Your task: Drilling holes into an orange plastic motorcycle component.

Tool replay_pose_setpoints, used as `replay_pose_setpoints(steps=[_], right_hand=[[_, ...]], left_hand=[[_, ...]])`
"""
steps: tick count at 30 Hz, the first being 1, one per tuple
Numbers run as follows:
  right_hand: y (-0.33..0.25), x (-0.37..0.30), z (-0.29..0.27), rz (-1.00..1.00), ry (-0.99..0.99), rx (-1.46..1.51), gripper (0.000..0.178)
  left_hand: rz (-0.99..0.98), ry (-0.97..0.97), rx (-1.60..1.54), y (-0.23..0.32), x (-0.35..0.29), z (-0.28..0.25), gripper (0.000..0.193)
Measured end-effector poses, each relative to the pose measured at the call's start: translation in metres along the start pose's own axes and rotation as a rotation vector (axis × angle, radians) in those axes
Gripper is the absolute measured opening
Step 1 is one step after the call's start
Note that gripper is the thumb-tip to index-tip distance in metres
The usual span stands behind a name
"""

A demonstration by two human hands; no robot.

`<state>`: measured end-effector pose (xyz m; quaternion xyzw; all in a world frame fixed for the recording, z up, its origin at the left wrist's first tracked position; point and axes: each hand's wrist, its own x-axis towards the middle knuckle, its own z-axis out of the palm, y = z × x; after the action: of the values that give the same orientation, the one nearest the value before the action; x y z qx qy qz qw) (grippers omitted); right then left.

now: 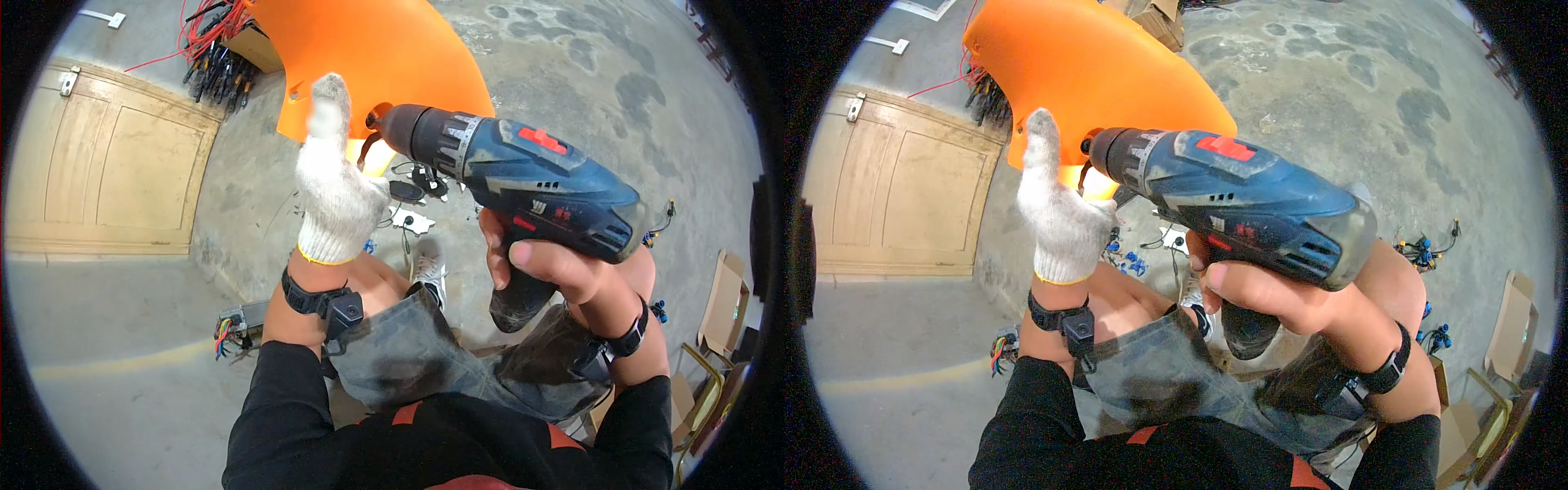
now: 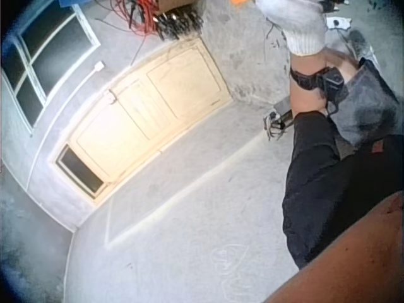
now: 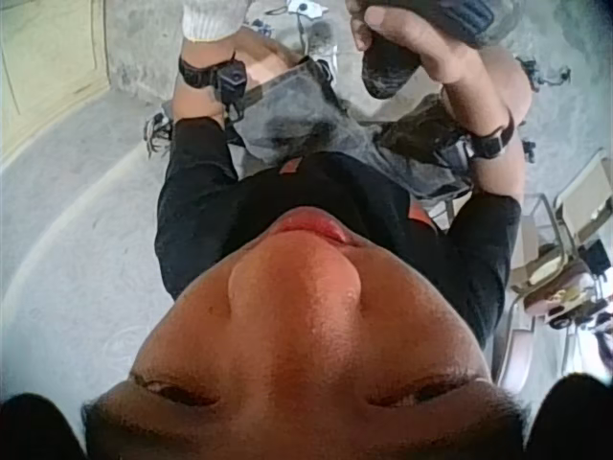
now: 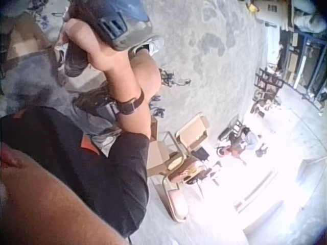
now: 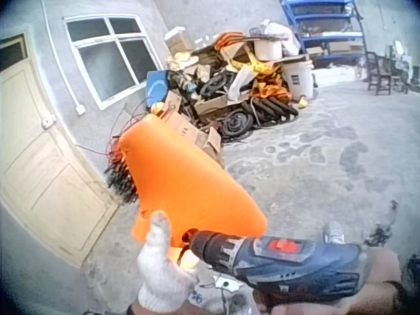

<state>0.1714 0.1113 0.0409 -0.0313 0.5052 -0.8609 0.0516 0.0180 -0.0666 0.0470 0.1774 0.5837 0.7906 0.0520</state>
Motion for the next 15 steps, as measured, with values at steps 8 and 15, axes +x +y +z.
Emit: replay_pose_setpoints(steps=[8,15], right_hand=[[-0.007,-0.003,0.005,0.018,0.046,-0.099,0.033],[-0.006,-0.002,0.003,0.051,0.043,0.002,0.030]], left_hand=[[0.060,0.017,0.120,-0.005,0.003,-0.006,0.043],[0.055,-0.029,0.101,0.000,0.001,0.003,0.041]])
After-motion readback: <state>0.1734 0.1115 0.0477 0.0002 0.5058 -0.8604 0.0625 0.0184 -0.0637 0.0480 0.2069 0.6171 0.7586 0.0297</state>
